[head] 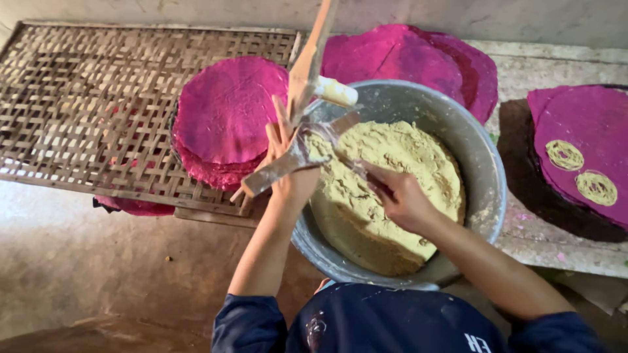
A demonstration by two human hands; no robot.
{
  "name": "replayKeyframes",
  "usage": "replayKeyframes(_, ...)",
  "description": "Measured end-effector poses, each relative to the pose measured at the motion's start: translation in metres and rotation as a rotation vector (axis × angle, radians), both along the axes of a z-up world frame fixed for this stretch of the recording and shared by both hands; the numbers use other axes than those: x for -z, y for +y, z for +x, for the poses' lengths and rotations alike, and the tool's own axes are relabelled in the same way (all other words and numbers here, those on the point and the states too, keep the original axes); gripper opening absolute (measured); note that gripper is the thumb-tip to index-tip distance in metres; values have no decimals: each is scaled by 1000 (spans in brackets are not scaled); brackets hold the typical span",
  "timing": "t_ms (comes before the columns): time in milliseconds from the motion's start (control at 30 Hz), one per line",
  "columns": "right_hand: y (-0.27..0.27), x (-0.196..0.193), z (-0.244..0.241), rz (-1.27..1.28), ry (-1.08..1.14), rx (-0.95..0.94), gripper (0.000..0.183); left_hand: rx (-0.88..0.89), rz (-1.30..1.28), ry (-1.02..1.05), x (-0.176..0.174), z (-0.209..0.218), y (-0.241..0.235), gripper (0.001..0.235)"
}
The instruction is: The person uses a wooden dough press to extrude yellow dough into spiral shapes on pink circular mats. They repeatedly scoop dough from a metal bowl, press it through the tool, and arrange the resulting noodles on the mats.
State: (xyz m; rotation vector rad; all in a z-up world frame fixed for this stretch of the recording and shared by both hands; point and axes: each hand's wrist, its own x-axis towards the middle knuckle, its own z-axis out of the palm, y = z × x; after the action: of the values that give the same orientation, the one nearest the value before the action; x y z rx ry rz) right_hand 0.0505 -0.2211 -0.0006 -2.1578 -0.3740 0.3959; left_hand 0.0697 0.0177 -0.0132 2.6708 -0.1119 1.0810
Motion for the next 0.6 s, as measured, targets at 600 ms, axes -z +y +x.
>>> replayKeyframes(600, -187, -44, 14, 1026, -98, -137, 83, 1024, -1904, 1061, 14, -81, -235, 40)
